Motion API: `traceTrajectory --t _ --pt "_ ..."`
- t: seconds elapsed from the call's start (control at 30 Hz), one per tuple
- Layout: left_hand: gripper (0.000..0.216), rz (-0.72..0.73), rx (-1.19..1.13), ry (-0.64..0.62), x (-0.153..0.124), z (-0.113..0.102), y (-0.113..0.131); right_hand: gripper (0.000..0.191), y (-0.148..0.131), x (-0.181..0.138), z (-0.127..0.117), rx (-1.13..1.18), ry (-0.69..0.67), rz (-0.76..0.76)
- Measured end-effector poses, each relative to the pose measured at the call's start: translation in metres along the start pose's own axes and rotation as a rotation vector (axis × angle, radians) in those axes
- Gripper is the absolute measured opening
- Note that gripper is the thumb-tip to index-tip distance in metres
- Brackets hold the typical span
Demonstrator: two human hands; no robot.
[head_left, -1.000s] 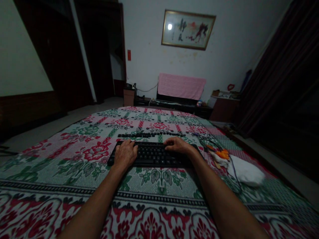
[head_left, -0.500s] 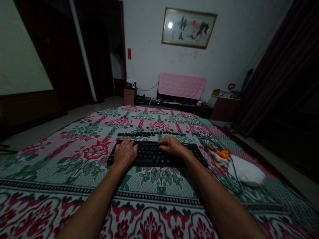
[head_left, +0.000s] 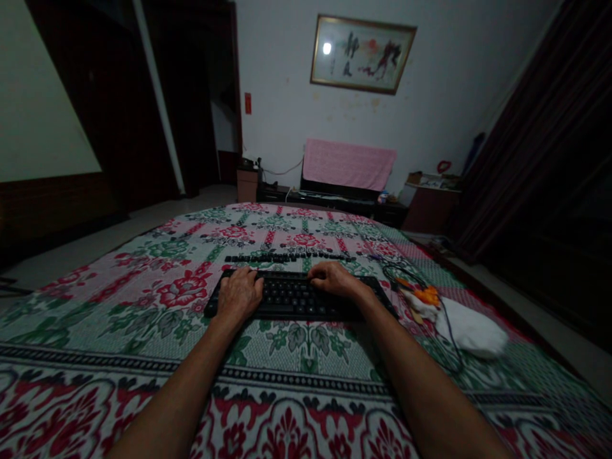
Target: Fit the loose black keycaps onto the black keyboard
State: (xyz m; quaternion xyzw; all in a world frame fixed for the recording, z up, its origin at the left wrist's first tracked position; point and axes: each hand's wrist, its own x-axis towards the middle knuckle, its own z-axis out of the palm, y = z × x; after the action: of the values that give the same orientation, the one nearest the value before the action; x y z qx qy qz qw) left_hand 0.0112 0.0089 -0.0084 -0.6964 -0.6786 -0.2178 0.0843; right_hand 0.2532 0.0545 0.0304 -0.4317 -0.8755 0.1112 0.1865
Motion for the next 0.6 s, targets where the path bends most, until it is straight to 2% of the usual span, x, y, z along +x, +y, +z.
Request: traceTrajectory --t 0.13,0.37,0.6 --pt "0.035 0.000 0.005 -0.012 0.000 0.000 0.000 0.019 0.007 -0.001 0.003 0.061 0.063 -0.020" --pt "0.035 0.009 0.000 0.013 0.000 0.000 0.000 0.018 0.012 -0.002 0.004 0.014 0.064 -0.005" --pt "0.034 -0.003 -0.005 0.010 0.000 -0.002 0.002 0.018 0.001 -0.003 -0.004 -0.091 -0.054 -0.045"
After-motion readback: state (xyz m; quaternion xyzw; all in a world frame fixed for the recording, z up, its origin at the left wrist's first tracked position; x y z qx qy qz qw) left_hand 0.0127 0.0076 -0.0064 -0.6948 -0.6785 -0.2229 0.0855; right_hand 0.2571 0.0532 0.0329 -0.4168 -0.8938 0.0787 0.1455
